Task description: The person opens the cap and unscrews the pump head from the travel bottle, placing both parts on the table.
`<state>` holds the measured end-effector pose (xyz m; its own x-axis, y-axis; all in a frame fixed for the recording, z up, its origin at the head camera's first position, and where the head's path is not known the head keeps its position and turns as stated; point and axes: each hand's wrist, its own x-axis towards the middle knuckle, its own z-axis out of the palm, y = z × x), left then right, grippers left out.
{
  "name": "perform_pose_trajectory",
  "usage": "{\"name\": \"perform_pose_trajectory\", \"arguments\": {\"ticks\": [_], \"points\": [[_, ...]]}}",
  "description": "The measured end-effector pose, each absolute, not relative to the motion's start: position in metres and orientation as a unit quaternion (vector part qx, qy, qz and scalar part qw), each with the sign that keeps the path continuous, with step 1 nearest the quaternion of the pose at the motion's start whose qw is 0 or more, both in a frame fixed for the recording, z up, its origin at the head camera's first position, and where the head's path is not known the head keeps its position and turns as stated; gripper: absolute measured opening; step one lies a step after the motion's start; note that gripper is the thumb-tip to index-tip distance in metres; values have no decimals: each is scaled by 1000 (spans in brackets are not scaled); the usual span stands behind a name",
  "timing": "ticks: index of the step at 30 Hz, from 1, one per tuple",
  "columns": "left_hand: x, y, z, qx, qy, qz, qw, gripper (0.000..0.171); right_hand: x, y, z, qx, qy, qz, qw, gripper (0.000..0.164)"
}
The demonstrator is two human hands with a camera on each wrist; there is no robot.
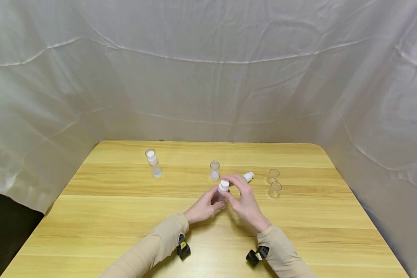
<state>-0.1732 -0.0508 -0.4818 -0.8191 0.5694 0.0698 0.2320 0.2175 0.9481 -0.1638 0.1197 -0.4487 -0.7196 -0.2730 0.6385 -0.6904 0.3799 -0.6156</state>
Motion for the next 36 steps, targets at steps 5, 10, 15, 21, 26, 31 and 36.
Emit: {"name": "perform_pose_trajectory", "arguments": {"ticks": [5, 10, 15, 21, 26, 31, 36], "points": [[-171, -51, -480, 250, 770, 569, 145, 47, -163, 123, -447, 302, -766, 526, 214, 50], [-171, -50, -480, 251, 763, 576, 155, 43, -163, 131, -449, 239, -737, 607, 178, 49], [-171, -49, -480, 255, 759, 579, 156, 44, -164, 143, -451, 150, -733, 646, 148, 47], [-171, -49, -480, 256, 758, 579, 157, 45, -169, 157, -456, 70, -765, 632, 101, 44], [-171, -48, -479, 261, 754, 581, 161, 46, -173, 166, -462, 53, -821, 561, 84, 39], [-171, -48, -480, 264, 752, 582, 164, 48, -176, 174, -465, 27, -880, 471, 54, 33], [-170, -48, -479, 259, 751, 584, 165, 47, -179, 180, -468, 21, -915, 401, 40, 22]]}}
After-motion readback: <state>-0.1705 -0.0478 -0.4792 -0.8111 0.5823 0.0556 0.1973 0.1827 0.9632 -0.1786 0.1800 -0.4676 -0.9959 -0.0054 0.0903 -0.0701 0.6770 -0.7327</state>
